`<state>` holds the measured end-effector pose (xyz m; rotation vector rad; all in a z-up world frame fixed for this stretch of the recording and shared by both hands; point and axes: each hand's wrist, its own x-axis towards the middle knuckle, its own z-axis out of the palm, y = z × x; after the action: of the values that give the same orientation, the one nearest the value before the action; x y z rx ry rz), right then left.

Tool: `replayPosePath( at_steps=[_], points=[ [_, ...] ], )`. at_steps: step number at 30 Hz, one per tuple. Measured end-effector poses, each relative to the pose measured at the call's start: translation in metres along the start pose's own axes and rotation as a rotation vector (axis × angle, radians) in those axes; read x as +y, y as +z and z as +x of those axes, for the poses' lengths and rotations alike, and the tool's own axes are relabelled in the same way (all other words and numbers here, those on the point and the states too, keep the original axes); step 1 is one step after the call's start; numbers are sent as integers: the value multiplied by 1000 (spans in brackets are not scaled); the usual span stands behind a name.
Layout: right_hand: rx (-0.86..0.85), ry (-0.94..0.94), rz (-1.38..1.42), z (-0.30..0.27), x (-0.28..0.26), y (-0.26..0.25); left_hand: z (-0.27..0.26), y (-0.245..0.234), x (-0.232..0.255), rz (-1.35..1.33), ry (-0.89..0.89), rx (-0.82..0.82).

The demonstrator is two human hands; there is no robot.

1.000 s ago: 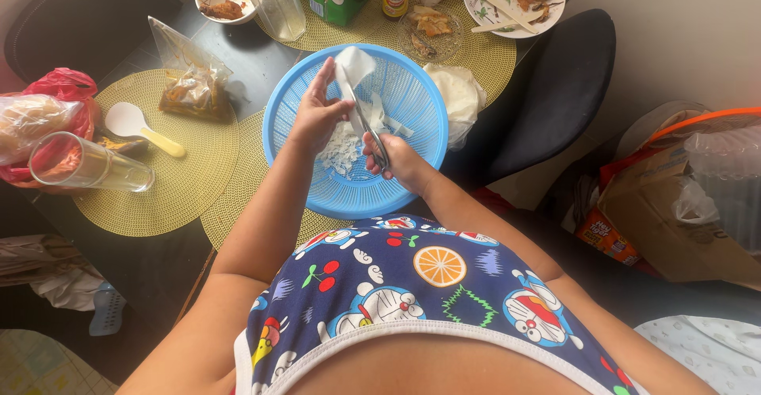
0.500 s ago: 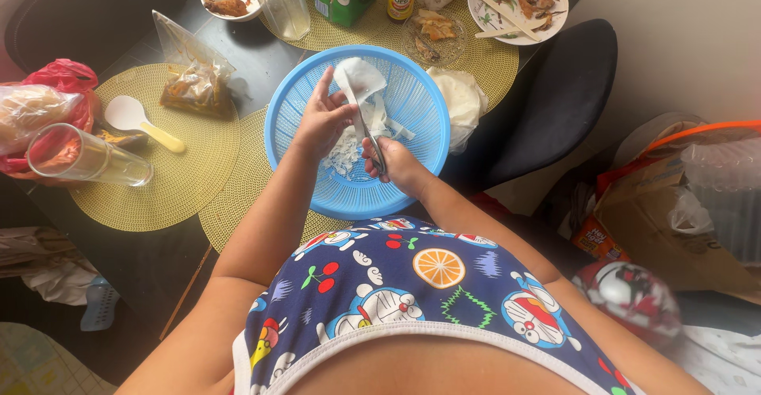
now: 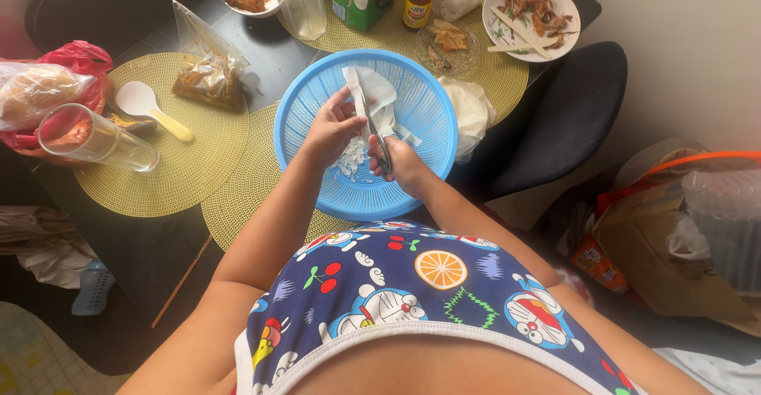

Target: The person uses scissors to cut sheets of white rice noodles into thin strips over a blue colander. The cut noodles accumulate in the colander as the person continues cutting additional sheets.

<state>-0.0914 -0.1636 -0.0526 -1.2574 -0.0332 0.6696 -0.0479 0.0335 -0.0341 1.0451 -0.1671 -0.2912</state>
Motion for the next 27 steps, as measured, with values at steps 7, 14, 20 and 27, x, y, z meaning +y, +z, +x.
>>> replayPosePath(
  at_steps=[7,14,20,27],
  points=[
    [37,-17,-32,-2,-8,-1,4,-8,-14,-81,-79,-48],
    [74,36,79,1,3,-12,19,-5,-34,-320,-161,16],
    [-65,-28,134,-19,0,-20,38,-5,-45,-549,-173,118],
    [-103,-39,209,-70,-19,-45,77,-24,-77,-369,-152,264]
  ],
)
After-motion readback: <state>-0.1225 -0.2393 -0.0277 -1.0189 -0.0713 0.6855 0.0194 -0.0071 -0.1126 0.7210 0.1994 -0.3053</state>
